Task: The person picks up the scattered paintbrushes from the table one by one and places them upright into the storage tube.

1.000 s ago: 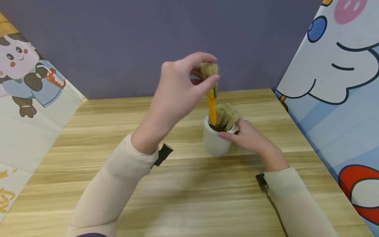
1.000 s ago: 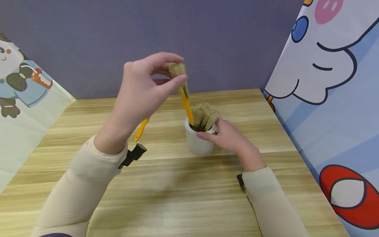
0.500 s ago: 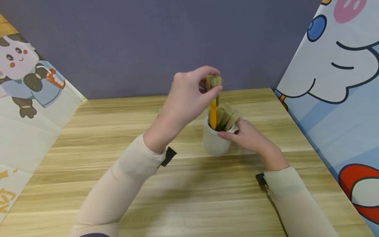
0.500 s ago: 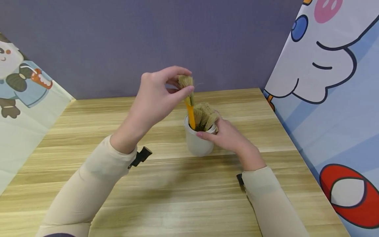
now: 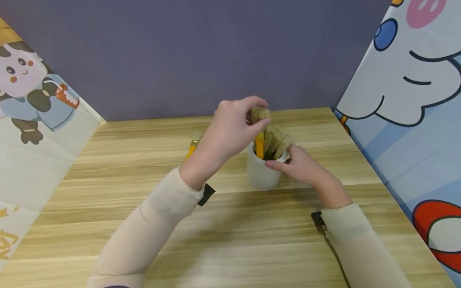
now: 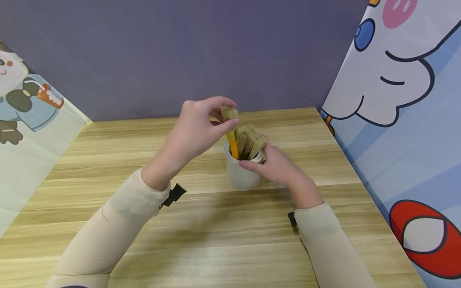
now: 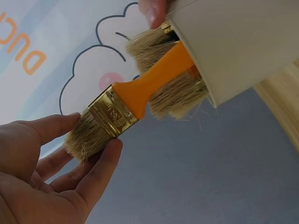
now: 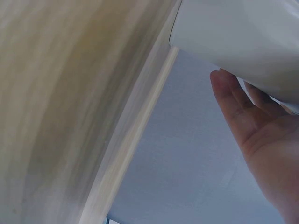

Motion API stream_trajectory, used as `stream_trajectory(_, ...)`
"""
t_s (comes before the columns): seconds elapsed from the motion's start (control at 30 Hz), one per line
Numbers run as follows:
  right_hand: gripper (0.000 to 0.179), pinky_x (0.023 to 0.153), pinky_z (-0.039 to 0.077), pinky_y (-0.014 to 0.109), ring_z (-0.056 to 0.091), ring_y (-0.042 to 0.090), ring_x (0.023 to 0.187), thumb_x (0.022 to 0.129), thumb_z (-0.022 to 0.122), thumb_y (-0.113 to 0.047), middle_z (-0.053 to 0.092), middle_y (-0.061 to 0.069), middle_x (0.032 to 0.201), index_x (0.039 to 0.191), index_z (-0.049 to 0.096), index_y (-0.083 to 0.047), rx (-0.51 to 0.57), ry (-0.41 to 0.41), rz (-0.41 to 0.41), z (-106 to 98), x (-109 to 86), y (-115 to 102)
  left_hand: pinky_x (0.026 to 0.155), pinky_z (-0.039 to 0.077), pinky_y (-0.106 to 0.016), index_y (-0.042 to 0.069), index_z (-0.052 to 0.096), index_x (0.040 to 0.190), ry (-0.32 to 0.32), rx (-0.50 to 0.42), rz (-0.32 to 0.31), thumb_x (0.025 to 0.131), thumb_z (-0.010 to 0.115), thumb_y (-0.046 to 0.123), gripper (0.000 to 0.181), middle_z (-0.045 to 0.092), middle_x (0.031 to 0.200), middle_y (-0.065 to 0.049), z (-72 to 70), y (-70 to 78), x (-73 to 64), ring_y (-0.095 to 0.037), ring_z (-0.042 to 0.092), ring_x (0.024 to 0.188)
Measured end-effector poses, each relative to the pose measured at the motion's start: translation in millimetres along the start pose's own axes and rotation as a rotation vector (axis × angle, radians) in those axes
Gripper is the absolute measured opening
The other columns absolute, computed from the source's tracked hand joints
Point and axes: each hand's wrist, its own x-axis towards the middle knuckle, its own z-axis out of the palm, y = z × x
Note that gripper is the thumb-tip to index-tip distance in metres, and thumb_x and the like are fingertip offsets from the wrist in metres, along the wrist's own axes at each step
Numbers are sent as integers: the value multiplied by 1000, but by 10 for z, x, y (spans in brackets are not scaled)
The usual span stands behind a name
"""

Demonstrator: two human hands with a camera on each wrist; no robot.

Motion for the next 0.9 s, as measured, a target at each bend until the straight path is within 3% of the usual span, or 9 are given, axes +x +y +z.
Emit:
stream_trajectory(0.3, 85, 107, 54, 62, 52, 40, 147, 104, 67, -47, 44, 17, 166, 169, 23, -15, 31, -18, 4, 18, 7, -9, 56, 45, -24, 12, 72, 131, -73, 75, -9, 103, 73, 24, 31, 70, 82, 0, 54, -8, -42, -12, 53, 59)
stream_trajectory(0.4, 85, 107, 55, 62, 53, 41, 146, 104, 66, -48, 45, 18, 165, 169, 23, -14, 28, -21, 12, 19, -5, -18, 54, 43, -24, 13, 72, 132, -84, 96, -11, 103, 73, 26, 32, 73, 85, -1, 61, -12, -55, -11, 51, 56)
stream_trajectory(0.5, 84, 107, 55, 62, 53, 41, 146, 104, 66, -48, 46, 18, 165, 169, 24, -13, 35, -19, 18, 22, -12, -21, 55, 44, -25, 13, 72, 132, -84, 111, -10, 102, 74, 26, 33, 78, 99, -1, 64, -14, -57, -11, 53, 57)
stream_trajectory(0.63, 85, 107, 54, 63, 51, 42, 147, 104, 68, -45, 44, 18, 166, 169, 23, -14, 46, -7, 14, 28, -17, -22, 67, 56, -25, 13, 73, 130, -90, 130, -3, 102, 74, 25, 30, 80, 116, -3, 68, -10, -49, -12, 68, 74)
stream_trajectory(0.77, 81, 104, 57, 60, 56, 41, 142, 104, 69, -43, 49, 20, 161, 167, 27, -12, 31, 8, 7, 30, -19, -27, 84, 62, -28, 11, 77, 122, -124, 141, -3, 102, 73, 22, 23, 80, 119, -4, 85, -17, -50, -15, 76, 97)
stream_trajectory(0.9, 78, 102, 58, 58, 60, 39, 138, 104, 69, -42, 53, 20, 157, 165, 31, -10, 22, 12, 5, 28, -16, -35, 84, 63, -29, 10, 79, 117, -132, 141, 6, 102, 73, 20, 19, 80, 116, -6, 99, -39, -57, -17, 77, 97)
